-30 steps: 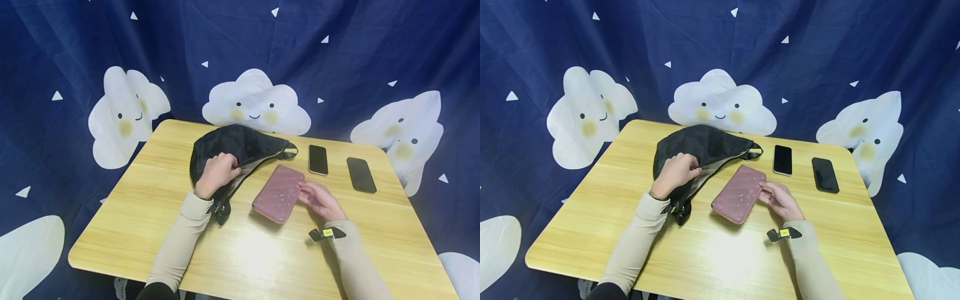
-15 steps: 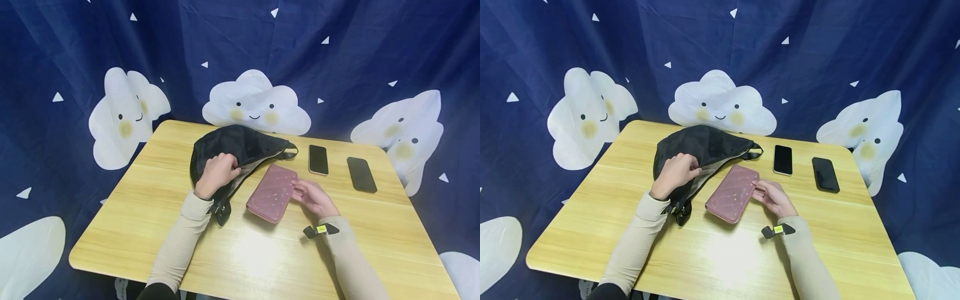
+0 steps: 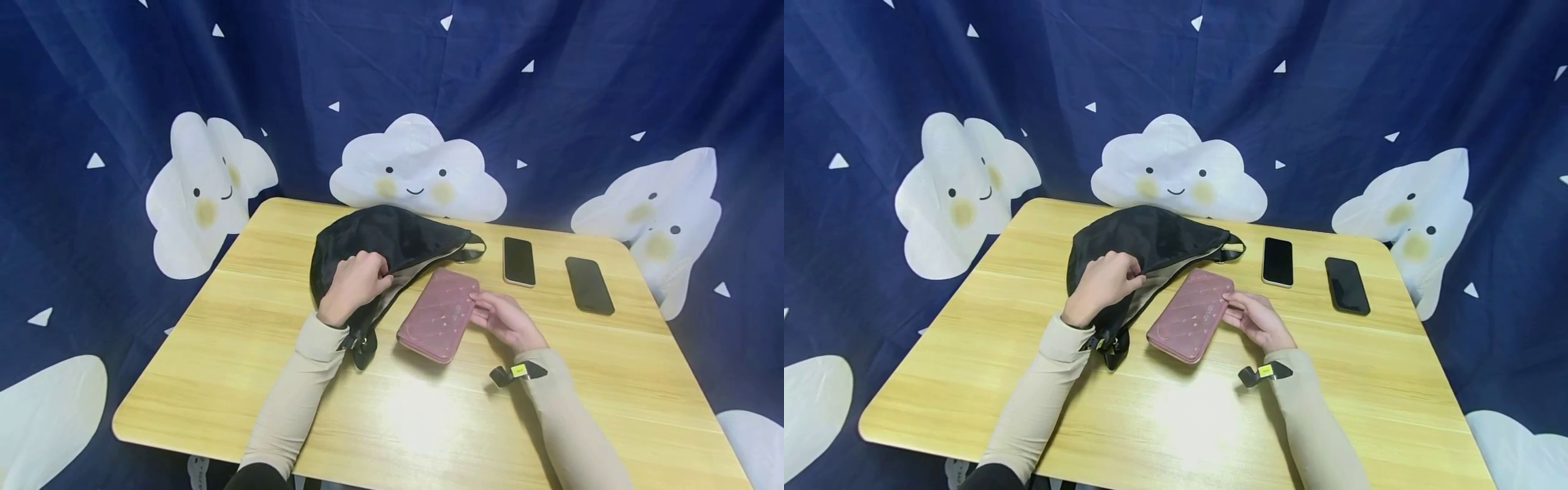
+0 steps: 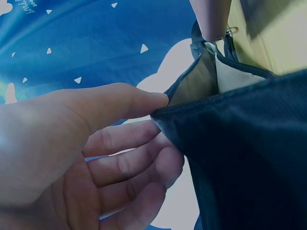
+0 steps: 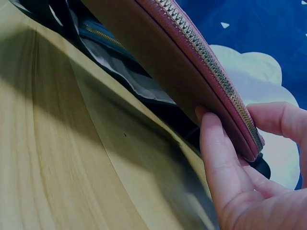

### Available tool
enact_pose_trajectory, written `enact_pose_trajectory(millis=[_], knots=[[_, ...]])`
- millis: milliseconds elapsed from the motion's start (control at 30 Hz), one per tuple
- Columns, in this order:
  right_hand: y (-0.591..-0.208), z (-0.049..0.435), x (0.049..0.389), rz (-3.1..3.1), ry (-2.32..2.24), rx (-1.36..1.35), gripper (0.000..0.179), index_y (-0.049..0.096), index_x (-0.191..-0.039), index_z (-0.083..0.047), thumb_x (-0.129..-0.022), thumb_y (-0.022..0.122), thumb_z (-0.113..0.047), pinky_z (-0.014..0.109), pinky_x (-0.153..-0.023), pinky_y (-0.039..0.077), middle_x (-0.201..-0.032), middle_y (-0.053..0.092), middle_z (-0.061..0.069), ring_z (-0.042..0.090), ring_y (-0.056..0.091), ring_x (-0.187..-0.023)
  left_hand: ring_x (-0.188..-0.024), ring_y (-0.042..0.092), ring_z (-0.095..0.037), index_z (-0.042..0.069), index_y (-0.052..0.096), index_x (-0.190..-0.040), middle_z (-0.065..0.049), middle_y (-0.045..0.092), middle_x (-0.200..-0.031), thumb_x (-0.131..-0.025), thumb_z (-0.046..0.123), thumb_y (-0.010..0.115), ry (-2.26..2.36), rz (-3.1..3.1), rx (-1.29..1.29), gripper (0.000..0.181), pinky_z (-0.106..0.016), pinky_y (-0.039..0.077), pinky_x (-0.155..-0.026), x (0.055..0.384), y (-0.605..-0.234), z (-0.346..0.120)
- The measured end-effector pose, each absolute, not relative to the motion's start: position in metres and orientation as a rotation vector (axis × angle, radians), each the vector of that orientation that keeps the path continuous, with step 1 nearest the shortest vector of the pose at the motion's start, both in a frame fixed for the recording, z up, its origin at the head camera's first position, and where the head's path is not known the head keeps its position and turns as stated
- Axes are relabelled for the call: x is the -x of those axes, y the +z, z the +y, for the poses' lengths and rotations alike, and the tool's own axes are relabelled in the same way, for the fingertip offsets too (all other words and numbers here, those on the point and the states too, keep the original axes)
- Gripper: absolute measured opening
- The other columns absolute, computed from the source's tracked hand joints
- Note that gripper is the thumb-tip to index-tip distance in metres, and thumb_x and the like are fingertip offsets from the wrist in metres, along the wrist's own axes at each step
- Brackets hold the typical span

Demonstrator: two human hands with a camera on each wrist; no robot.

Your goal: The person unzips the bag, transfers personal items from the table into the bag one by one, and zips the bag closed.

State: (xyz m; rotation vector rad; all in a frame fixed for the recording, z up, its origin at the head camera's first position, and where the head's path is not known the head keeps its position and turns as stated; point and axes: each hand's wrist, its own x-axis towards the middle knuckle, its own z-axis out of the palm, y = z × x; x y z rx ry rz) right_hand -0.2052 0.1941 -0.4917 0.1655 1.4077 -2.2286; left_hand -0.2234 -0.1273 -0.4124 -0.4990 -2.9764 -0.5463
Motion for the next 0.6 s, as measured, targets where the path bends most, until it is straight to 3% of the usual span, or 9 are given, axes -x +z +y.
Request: enact_pose_trajectory(millis=[300,600], knots=[[-0.493,0.188,0.211,1.383,-2.233,-0.064,0.021,0.076,-0.098,-0.012,-0.102,0.057,-0.005,0.03,-0.09,0.06,-0.097,0.078,0.001,0.014,0.076,-0.093,-0.06,0.058,-0.018,0.02,0.062,-0.065,0.004,0.059,-0.064,-0.093,0.027,0.073,-0.536,-2.966,0.5,0.031,-0.038,0.044,-0.057,0.223,-0.412,-0.128],[-0.488,0.178,0.22,1.389,-2.218,-0.185,0.031,0.074,-0.091,-0.012,-0.106,0.049,-0.002,0.03,-0.086,0.061,-0.092,0.078,0.002,0.016,0.076,-0.089,-0.06,0.054,-0.02,0.019,0.057,-0.063,0.003,0.054,-0.062,-0.094,0.027,0.073,-0.54,-2.974,0.493,0.035,-0.037,0.039,-0.055,0.222,-0.412,-0.128]])
